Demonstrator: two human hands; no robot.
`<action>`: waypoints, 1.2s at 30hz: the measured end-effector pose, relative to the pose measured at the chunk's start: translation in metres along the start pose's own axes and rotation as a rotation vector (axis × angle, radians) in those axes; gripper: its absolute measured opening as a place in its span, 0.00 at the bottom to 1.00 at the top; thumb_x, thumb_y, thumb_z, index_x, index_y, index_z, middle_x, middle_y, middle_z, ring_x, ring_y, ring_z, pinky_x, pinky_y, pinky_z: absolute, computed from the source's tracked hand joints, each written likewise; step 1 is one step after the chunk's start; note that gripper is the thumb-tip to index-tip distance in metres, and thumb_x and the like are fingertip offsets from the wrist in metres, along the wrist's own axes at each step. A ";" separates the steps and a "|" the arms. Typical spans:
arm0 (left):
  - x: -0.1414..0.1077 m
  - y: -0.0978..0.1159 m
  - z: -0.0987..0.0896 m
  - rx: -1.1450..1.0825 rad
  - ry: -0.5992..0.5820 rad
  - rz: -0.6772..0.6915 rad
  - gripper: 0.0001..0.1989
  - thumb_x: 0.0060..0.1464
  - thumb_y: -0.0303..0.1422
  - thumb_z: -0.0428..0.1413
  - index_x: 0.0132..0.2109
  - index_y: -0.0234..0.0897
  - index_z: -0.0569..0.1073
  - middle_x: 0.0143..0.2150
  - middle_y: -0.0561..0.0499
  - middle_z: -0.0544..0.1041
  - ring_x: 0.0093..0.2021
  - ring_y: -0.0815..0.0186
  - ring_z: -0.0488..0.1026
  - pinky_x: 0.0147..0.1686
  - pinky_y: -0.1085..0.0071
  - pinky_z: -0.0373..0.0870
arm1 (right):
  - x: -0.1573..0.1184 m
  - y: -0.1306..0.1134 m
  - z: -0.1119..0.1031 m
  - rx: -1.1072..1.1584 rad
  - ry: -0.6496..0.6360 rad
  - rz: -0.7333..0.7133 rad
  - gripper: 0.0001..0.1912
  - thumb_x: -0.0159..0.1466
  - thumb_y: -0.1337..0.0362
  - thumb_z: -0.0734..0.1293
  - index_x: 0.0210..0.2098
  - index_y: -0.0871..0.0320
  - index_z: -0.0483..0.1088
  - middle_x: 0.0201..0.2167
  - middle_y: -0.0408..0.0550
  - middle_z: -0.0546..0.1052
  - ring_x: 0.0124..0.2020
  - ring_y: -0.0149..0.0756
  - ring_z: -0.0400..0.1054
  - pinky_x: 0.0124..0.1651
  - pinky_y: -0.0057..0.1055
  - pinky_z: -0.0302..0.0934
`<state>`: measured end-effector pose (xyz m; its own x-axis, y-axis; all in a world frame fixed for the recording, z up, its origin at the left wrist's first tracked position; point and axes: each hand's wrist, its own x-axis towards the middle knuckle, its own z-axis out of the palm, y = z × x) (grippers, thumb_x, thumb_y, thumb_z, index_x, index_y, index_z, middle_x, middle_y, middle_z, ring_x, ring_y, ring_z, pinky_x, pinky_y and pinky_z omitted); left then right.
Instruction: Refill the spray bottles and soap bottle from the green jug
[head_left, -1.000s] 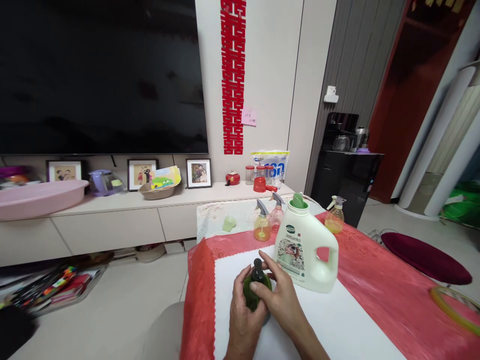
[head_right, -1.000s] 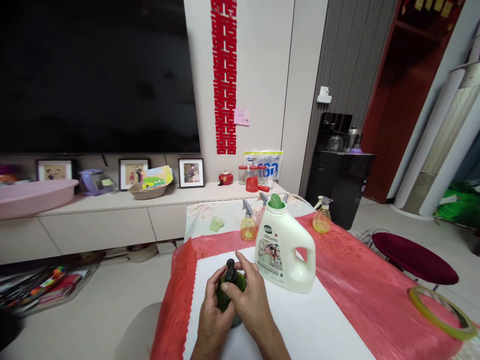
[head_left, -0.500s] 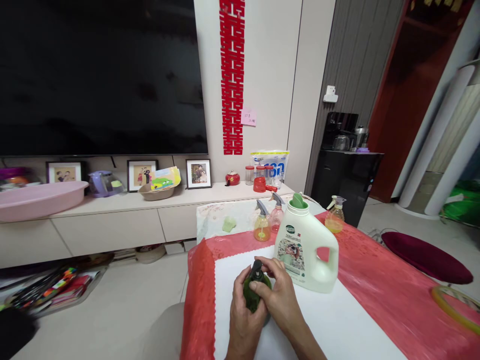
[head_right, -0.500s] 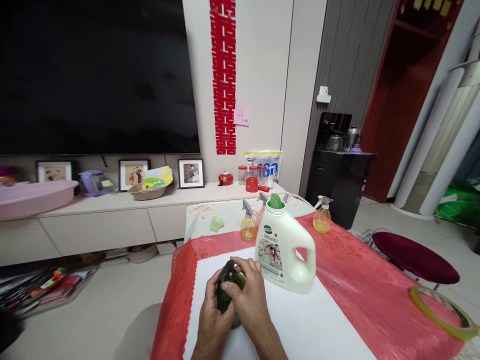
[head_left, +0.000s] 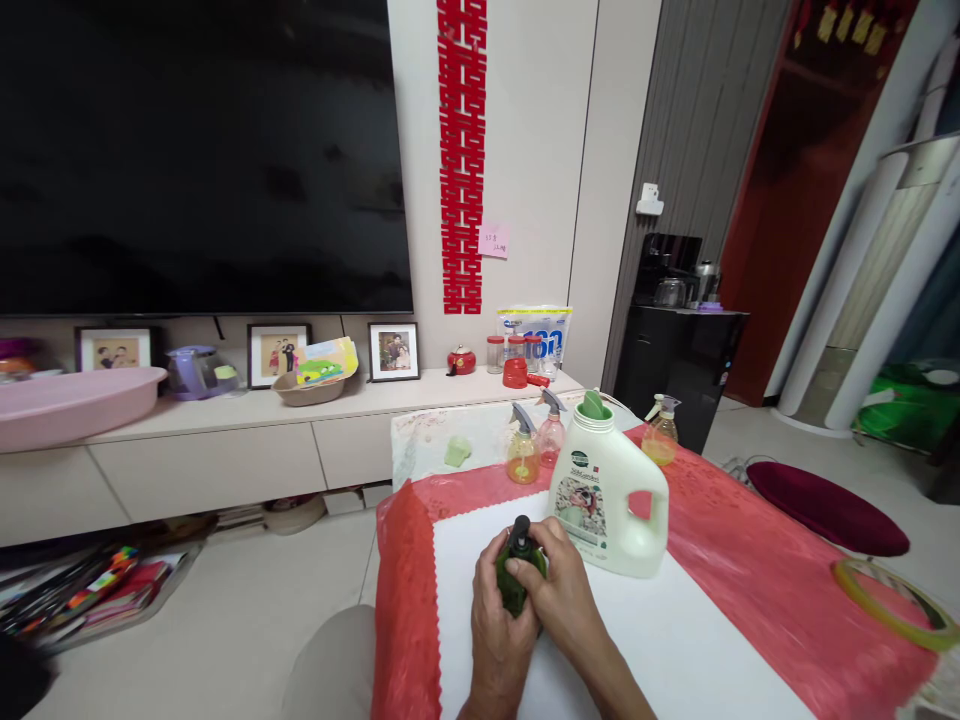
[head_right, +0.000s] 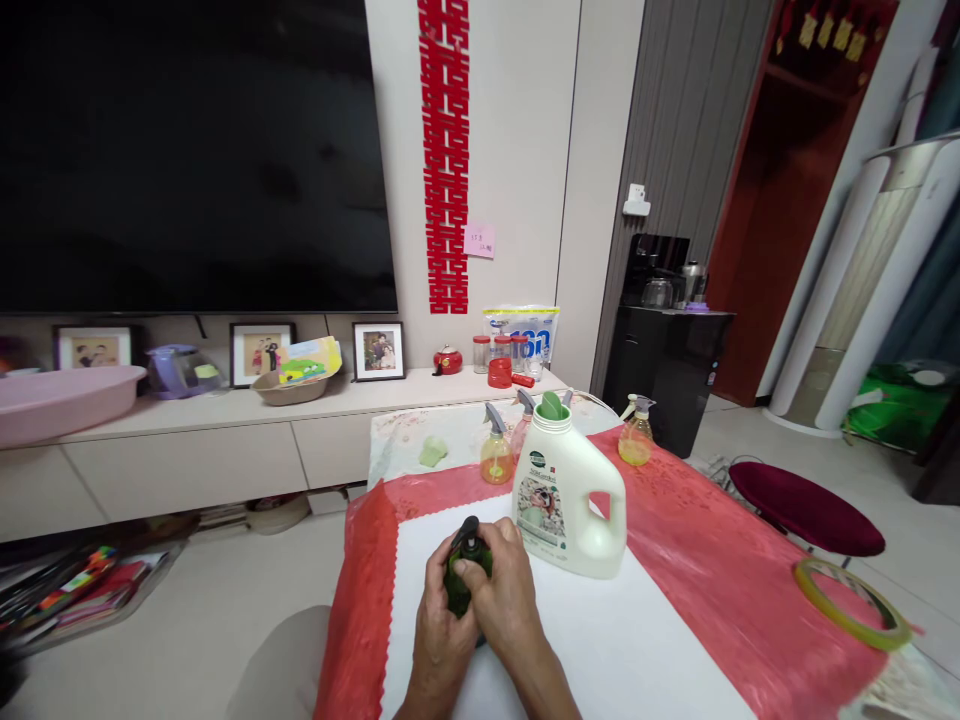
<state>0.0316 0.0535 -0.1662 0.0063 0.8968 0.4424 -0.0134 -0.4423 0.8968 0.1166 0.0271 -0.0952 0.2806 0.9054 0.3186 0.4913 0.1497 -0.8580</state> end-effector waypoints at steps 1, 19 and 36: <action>-0.001 0.000 0.001 0.007 0.016 0.007 0.24 0.56 0.37 0.55 0.59 0.37 0.66 0.58 0.38 0.73 0.58 0.53 0.72 0.58 0.53 0.68 | 0.000 0.000 0.000 -0.007 0.001 0.000 0.08 0.57 0.64 0.62 0.34 0.60 0.68 0.36 0.48 0.64 0.42 0.37 0.60 0.45 0.33 0.54; -0.006 -0.006 -0.006 0.104 -0.040 -0.061 0.39 0.48 0.37 0.62 0.64 0.30 0.56 0.64 0.29 0.64 0.65 0.45 0.63 0.62 0.51 0.64 | 0.006 -0.005 -0.007 -0.069 -0.089 0.010 0.13 0.58 0.61 0.62 0.40 0.61 0.69 0.38 0.49 0.65 0.43 0.39 0.60 0.47 0.34 0.53; -0.011 -0.020 0.012 0.179 0.098 -0.040 0.36 0.49 0.40 0.57 0.62 0.32 0.58 0.60 0.33 0.68 0.60 0.48 0.70 0.58 0.53 0.69 | 0.012 0.003 -0.019 -0.104 -0.246 -0.080 0.03 0.62 0.68 0.62 0.36 0.61 0.65 0.39 0.47 0.66 0.44 0.36 0.58 0.48 0.32 0.52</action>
<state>0.0436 0.0522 -0.1886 -0.0941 0.9068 0.4109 0.1627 -0.3932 0.9050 0.1369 0.0307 -0.0865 0.0356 0.9635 0.2652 0.5896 0.1940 -0.7840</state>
